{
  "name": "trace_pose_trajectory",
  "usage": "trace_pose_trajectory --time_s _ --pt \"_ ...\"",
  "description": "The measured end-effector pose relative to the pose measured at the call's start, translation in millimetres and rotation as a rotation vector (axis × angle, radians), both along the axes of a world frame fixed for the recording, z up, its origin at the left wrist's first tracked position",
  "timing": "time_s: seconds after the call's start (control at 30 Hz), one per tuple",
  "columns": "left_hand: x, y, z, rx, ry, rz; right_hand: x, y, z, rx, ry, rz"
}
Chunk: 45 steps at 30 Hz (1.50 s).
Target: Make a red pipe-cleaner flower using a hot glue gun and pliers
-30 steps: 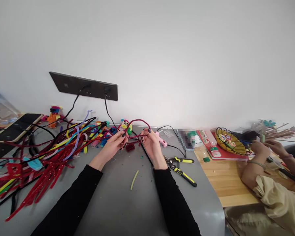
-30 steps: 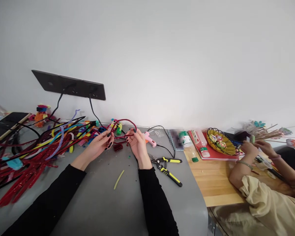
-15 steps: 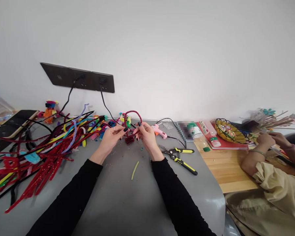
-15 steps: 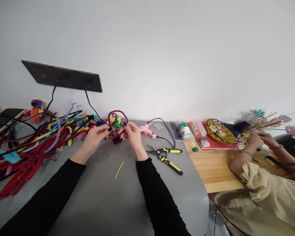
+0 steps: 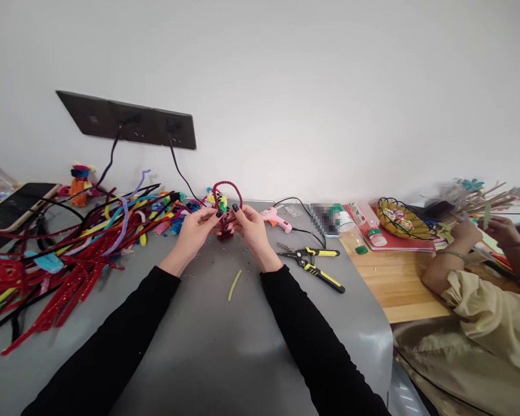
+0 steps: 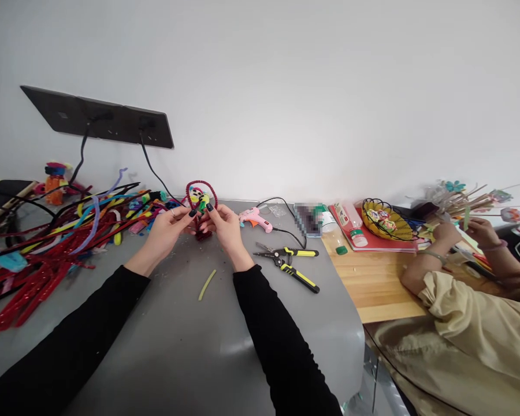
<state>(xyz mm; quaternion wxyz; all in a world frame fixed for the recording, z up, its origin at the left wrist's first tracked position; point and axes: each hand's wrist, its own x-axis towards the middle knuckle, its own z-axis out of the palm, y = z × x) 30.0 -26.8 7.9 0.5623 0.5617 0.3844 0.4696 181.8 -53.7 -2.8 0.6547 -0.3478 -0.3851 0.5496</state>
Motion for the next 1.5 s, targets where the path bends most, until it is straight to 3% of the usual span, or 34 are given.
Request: trace_pose_trajectory --time_s 0.33,0.6,0.9,1.3,1.5 --pt "2.5 3.3 -7.4 0.021 -0.059 -0.05 2.1 4.9 -2.7 -0.013 -0.026 -0.085" --pt "-2.6 10.4 -12.1 0.052 0.014 -0.011 -0.6 4.7 -5.7 0.02 -0.046 -0.104" --pt "-4.8 9.3 -9.1 0.126 0.136 -0.119 6.5 -1.3 8.7 0.055 -0.191 -0.236" --pt "-5.2 5.0 -8.2 0.081 0.18 -0.238 20.1 3.9 14.3 -0.059 0.313 -0.229" --pt "-0.9 -0.7 -3.5 0.147 0.236 -0.318 28.4 -8.6 26.8 -0.043 0.374 -0.082"
